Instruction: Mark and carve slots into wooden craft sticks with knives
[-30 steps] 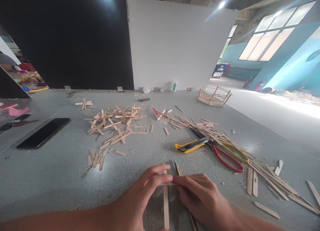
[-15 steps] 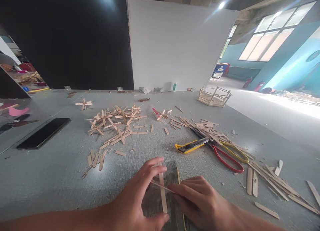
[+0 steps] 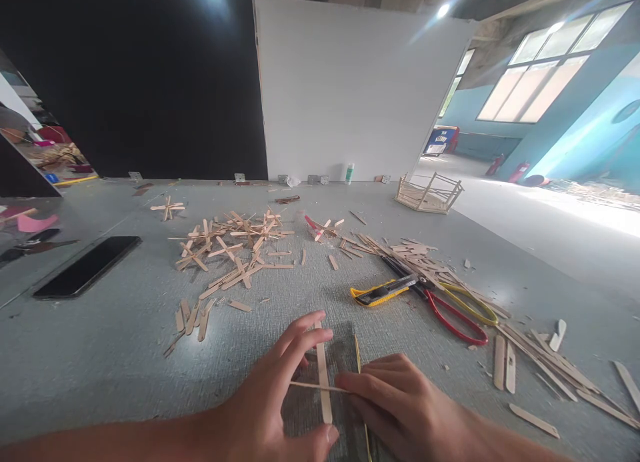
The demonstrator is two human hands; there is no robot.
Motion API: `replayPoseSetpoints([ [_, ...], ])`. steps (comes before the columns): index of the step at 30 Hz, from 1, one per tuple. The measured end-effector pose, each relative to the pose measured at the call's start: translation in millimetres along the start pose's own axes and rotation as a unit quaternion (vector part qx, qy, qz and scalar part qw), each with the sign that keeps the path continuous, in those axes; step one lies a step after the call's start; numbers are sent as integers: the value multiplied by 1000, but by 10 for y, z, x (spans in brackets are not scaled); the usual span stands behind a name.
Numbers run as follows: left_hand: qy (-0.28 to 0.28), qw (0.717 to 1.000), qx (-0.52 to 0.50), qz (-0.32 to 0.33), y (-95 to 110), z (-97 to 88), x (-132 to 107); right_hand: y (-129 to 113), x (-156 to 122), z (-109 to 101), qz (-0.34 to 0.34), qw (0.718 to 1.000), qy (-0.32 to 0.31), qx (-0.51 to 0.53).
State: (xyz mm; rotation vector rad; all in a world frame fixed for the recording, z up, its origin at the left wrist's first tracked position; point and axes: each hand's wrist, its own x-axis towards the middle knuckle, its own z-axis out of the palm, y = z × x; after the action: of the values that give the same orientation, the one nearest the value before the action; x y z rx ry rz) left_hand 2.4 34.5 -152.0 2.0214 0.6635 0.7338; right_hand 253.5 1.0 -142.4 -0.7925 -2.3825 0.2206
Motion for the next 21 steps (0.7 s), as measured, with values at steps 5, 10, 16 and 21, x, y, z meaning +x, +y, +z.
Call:
replayPoseSetpoints([
  [5,-1,1000,0,-4,77,-24,6,4,-8,2,0,1000,-2,1],
  [10,7,1000,-8,26,13,-3,-8,6,-15,8,2,1000,3,3],
  [16,-21,1000,-13,-17,128,-85,-18,17,-24,42,32,999,24,3],
  [21,-16,999,-15,-36,176,-106,1,6,-19,44,56,998,38,8],
])
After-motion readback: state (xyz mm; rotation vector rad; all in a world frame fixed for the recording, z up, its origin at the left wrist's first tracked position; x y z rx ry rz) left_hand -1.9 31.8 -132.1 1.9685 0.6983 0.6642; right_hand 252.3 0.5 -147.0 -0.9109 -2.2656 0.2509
